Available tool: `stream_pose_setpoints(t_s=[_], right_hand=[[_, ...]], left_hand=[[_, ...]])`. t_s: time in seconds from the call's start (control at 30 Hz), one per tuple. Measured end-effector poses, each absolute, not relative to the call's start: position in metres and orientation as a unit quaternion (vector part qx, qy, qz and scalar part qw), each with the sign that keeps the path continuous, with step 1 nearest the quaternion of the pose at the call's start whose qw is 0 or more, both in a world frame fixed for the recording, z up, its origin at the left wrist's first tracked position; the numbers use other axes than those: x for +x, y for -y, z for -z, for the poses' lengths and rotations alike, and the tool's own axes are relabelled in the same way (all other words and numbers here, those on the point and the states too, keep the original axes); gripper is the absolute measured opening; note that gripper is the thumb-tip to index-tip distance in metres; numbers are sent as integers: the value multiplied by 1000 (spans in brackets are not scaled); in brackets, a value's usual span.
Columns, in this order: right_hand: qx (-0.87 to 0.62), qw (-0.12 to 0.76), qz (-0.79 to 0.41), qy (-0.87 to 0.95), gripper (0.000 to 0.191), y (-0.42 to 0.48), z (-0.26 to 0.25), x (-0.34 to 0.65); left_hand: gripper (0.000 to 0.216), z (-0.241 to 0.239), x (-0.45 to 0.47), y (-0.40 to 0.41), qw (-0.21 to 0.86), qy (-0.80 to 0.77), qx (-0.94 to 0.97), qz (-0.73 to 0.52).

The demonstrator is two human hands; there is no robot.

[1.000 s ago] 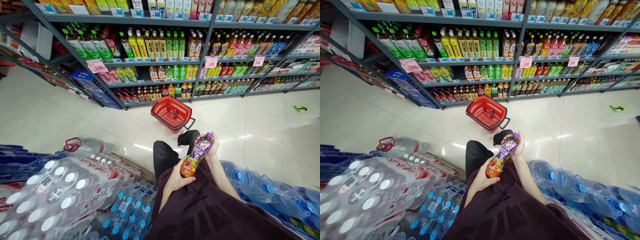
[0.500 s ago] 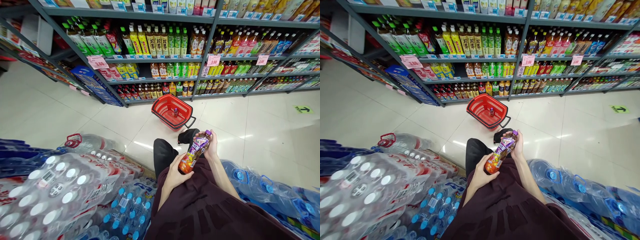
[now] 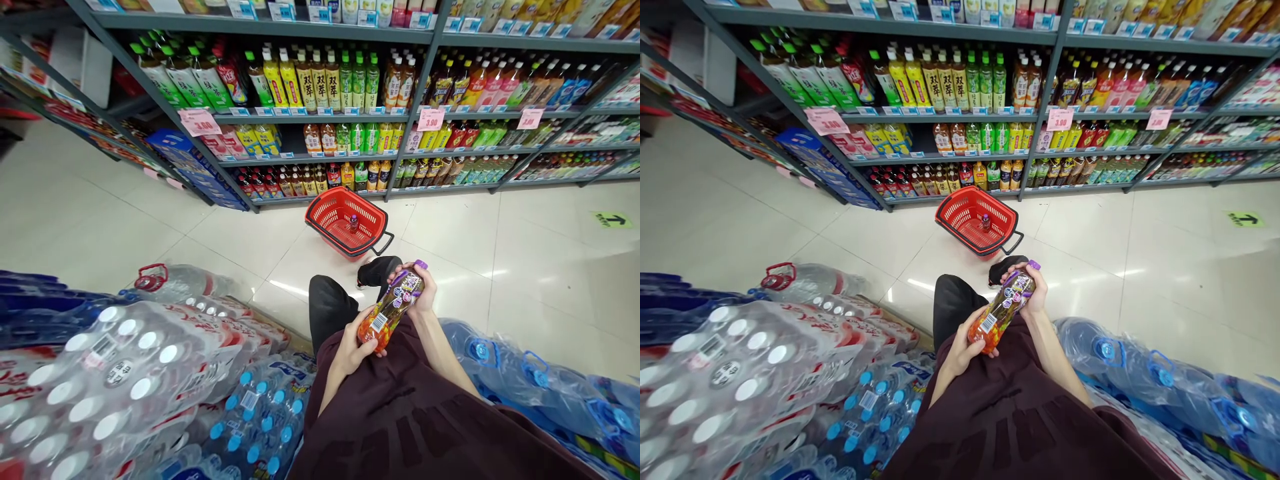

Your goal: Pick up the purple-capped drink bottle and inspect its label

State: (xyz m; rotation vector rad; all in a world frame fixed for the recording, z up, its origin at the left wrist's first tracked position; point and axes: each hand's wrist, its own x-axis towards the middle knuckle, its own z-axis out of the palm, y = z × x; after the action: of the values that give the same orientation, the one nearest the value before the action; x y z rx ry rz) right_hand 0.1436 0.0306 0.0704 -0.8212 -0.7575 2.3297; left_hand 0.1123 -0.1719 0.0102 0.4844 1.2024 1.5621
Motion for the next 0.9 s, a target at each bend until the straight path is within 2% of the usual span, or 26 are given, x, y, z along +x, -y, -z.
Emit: stream_pose_setpoints(t_s=[0.23, 0.73, 0.9], right_hand=[[-296, 280, -862, 300, 34, -32, -73, 146], [-327, 275, -859, 283, 36, -33, -74, 145], [-346, 272, -857, 268, 35, -35, -70, 145]], left_hand=[[107, -11, 114, 172, 536, -503, 222, -641], [106, -11, 113, 172, 541, -519, 229, -621], [93, -7, 110, 173, 473, -579, 279, -603]])
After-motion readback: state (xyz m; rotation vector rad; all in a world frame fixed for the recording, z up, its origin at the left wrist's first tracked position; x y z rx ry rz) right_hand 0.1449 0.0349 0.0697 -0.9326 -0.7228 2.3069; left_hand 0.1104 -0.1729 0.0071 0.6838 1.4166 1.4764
